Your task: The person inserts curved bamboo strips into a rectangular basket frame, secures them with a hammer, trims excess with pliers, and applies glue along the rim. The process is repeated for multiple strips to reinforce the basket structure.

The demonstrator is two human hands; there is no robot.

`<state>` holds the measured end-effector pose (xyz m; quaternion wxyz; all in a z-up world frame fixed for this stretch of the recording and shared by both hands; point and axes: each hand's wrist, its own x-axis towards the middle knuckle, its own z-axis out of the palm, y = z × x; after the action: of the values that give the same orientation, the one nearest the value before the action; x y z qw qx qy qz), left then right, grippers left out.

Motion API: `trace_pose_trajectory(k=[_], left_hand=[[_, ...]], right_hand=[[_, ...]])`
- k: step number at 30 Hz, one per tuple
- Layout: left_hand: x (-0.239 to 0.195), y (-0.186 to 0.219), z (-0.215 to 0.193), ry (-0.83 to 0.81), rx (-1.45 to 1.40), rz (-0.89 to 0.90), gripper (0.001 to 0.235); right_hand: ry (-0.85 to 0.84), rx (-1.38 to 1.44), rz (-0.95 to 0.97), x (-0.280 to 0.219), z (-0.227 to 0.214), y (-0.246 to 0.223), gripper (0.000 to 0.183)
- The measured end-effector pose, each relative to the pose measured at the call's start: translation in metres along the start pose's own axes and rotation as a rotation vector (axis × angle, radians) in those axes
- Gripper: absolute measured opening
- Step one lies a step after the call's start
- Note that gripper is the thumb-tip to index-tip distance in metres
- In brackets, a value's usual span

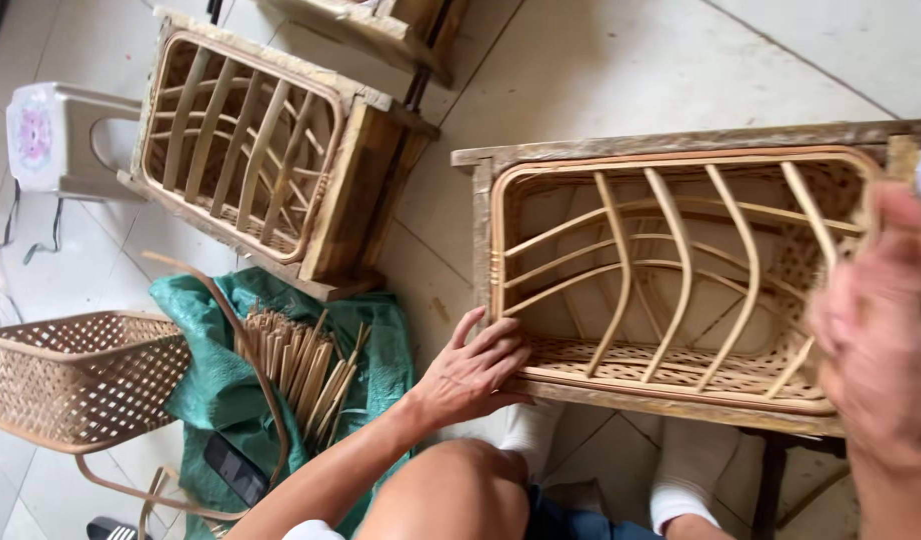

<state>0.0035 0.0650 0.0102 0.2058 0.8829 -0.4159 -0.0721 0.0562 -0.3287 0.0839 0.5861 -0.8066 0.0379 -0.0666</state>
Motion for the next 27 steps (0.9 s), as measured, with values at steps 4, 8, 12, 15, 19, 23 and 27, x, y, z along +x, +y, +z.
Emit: trace_pose_trajectory(k=[4, 8, 12, 15, 19, 23, 27], left_hand=[[-0.009, -0.013, 0.007, -0.003, -0.069, 0.029, 0.046], [-0.017, -0.018, 0.012, 0.078, -0.055, 0.055, 0.049], [-0.015, -0.021, 0.008, 0.142, -0.072, 0.079, 0.049], [-0.013, -0.021, 0.008, 0.128, -0.110, 0.071, 0.044], [-0.016, -0.019, 0.007, 0.119, -0.145, 0.069, 0.044], [-0.014, -0.021, 0.007, 0.131, -0.122, 0.065, 0.043], [-0.019, -0.021, 0.012, 0.127, -0.116, 0.075, 0.046]], right_hand=[[-0.176, 0.096, 0.125, 0.023, 0.056, -0.032, 0.068], [-0.365, 0.320, 0.270, 0.045, 0.085, -0.043, 0.073], [-0.243, 0.495, 0.432, 0.047, 0.137, -0.028, 0.061], [-0.155, 0.383, 0.475, 0.045, 0.163, -0.017, 0.054], [-0.161, 0.329, 0.438, 0.039, 0.188, -0.014, 0.040], [-0.064, 0.397, 0.331, 0.037, 0.200, -0.012, 0.042], [0.045, 0.365, 0.298, 0.028, 0.204, 0.005, 0.040]])
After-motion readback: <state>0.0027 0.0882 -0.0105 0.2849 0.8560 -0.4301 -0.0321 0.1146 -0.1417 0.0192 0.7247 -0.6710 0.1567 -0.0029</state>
